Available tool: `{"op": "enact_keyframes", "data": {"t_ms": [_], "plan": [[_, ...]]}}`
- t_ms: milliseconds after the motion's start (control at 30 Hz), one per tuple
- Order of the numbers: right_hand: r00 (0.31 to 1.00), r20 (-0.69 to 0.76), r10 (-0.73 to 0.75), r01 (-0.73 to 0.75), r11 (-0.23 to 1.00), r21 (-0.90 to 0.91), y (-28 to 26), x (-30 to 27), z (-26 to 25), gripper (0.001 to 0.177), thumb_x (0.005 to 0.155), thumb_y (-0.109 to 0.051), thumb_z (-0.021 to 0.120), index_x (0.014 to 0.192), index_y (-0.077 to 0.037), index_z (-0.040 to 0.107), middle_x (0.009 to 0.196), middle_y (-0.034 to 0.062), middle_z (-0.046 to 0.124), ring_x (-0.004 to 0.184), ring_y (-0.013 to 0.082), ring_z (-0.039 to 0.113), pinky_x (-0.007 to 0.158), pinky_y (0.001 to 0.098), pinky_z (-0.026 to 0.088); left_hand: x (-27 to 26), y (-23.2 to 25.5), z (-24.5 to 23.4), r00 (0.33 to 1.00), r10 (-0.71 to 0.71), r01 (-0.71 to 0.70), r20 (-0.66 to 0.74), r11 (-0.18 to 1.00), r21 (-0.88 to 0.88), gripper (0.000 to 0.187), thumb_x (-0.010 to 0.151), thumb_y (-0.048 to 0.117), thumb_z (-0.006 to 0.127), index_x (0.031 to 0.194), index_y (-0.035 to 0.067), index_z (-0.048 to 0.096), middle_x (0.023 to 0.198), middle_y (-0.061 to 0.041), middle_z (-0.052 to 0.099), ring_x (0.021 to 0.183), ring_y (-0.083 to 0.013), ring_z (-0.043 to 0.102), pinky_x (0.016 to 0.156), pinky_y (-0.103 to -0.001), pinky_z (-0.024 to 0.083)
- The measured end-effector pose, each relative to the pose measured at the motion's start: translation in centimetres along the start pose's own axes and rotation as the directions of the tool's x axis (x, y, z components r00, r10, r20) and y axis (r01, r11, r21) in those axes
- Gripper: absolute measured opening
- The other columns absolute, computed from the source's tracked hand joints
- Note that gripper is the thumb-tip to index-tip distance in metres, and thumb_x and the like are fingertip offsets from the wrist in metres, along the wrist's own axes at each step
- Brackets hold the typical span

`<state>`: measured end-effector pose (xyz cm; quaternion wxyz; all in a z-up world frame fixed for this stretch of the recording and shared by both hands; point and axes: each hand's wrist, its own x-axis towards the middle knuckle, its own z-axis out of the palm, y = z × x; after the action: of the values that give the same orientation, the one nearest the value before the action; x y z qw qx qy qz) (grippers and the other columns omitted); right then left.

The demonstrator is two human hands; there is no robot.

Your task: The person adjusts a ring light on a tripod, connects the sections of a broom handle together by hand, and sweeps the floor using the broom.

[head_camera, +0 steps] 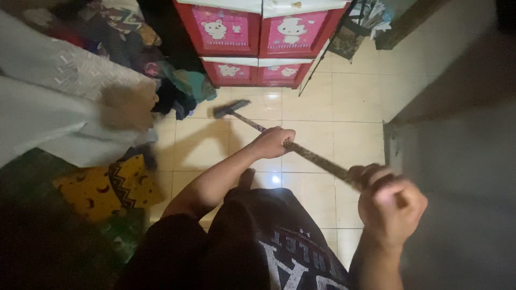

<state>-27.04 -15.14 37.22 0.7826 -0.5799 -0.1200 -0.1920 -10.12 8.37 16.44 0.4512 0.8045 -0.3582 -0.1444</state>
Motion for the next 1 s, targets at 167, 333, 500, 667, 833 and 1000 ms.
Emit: {"op": "enact_keyframes", "data": {"t_ms": [167, 333, 500, 667, 833, 1000], "plan": [[0.899, 0.437, -0.025, -0.004, 0.998, 0.064, -1.3, 1.1, -0.4, 0.033, 0.096, -0.016, 0.07, 0.068, -0.007, 0.055, 0.066, 0.0067, 0.057, 0.061, 0.0219, 0.056, 0.071, 0.0421, 0.047, -0.7, 0.5, -0.2, 0.983, 0.111, -0.096, -0.15, 0.99, 0.1, 0.041, 0.097, 0.029, 0.077, 0.069, 0.007, 0.056, 0.059, -0.015, 0.058, 0.058, -0.041, 0.061, 0.055, -0.051, 0.045], [0.838, 0.532, -0.119, 0.124, 0.992, 0.027, -0.1, 0.7, 2.0, 0.038, 0.09, -0.007, 0.07, 0.058, -0.009, 0.049, 0.058, 0.0052, 0.053, 0.055, 0.0219, 0.054, 0.066, 0.0435, 0.049, -0.1, -0.2, -2.2, 0.93, 0.238, -0.179, -0.282, 0.959, 0.219, 0.036, 0.1, 0.02, 0.07, 0.07, 0.007, 0.055, 0.061, -0.016, 0.059, 0.059, -0.0406, 0.063, 0.059, -0.052, 0.048], [0.816, 0.565, -0.118, 0.172, 0.984, -0.042, -1.7, 0.9, 4.6, 0.038, 0.092, -0.001, 0.067, 0.062, -0.003, 0.046, 0.063, 0.0108, 0.048, 0.061, 0.0285, 0.049, 0.076, 0.0503, 0.051, 0.2, -0.5, -4.7, 0.928, 0.255, -0.177, -0.272, 0.943, 0.281, 0.031, 0.096, 0.016, 0.07, 0.069, 0.009, 0.056, 0.06, -0.016, 0.058, 0.06, -0.0404, 0.063, 0.061, -0.052, 0.051], [0.803, 0.589, -0.095, 0.194, 0.975, -0.108, 1.9, 0.5, 6.5, 0.046, 0.094, 0.0, 0.068, 0.058, -0.005, 0.038, 0.061, 0.0068, 0.032, 0.059, 0.027, 0.038, 0.08, 0.0517, 0.05, -0.8, -6.0, -5.8, 0.937, 0.258, -0.194, -0.234, 0.945, 0.264, 0.02, 0.086, 0.014, 0.072, 0.071, 0.009, 0.06, 0.067, -0.014, 0.065, 0.068, -0.0388, 0.067, 0.063, -0.05, 0.051], [0.834, 0.521, 0.183, -0.026, 0.956, -0.294, 12.1, 2.6, 9.7, 0.042, 0.105, -0.008, 0.07, 0.074, 0.0, 0.044, 0.072, 0.0104, 0.039, 0.07, 0.0283, 0.043, 0.085, 0.0443, 0.051, -1.5, -16.8, -4.9, 0.995, -0.029, 0.041, -0.092, 0.991, 0.127, 0.023, 0.085, 0.013, 0.073, 0.072, 0.007, 0.054, 0.073, -0.015, 0.062, 0.072, -0.0378, 0.065, 0.067, -0.047, 0.053], [0.842, 0.532, 0.091, 0.05, 0.968, -0.246, 7.8, 2.6, 7.8, 0.038, 0.1, -0.005, 0.07, 0.07, -0.003, 0.048, 0.068, 0.0095, 0.04, 0.068, 0.0275, 0.045, 0.096, 0.0475, 0.054, -1.1, -14.3, -4.4, 0.973, 0.081, -0.026, -0.215, 0.968, 0.249, 0.025, 0.083, 0.011, 0.072, 0.066, 0.008, 0.055, 0.07, -0.016, 0.061, 0.073, -0.0387, 0.065, 0.072, -0.048, 0.051]]}}
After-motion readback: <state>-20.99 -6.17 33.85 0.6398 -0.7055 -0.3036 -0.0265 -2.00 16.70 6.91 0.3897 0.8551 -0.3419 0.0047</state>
